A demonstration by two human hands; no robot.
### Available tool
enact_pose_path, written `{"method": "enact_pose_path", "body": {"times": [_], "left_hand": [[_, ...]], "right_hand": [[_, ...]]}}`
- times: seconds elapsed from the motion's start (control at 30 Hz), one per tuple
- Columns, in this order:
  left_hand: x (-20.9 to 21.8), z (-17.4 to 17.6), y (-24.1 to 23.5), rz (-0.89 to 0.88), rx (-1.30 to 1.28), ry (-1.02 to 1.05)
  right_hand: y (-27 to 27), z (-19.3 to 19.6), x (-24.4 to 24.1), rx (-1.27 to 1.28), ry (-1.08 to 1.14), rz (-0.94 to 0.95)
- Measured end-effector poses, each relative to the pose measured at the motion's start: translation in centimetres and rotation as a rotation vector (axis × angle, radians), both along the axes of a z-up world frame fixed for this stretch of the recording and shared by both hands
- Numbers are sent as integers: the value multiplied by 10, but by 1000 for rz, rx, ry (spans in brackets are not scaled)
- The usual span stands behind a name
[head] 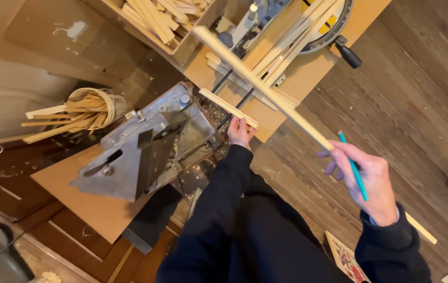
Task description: Marking wood moulding with a pencil and then trimming the ends using a manual miter trimmer.
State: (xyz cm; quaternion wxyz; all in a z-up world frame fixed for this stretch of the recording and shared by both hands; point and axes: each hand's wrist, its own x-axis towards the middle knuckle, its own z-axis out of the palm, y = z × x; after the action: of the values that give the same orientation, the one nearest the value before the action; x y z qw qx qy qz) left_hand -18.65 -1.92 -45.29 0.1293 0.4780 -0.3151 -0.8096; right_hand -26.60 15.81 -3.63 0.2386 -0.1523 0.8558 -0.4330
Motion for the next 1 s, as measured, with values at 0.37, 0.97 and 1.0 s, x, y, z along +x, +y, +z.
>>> {"method": "enact_pose_path", "body": {"times": [0.37, 0.97, 1.0], "left_hand": [[-31, -108, 24, 437, -44, -158], [245, 369, -102, -439, -1832, -245], [258, 359, -118, -537, -1760, -378]], "right_hand": [[-5, -25, -20, 56, -53, 56], [-112, -54, -2, 25, 381, 1091], [-131, -68, 3, 50, 422, 1189]]}}
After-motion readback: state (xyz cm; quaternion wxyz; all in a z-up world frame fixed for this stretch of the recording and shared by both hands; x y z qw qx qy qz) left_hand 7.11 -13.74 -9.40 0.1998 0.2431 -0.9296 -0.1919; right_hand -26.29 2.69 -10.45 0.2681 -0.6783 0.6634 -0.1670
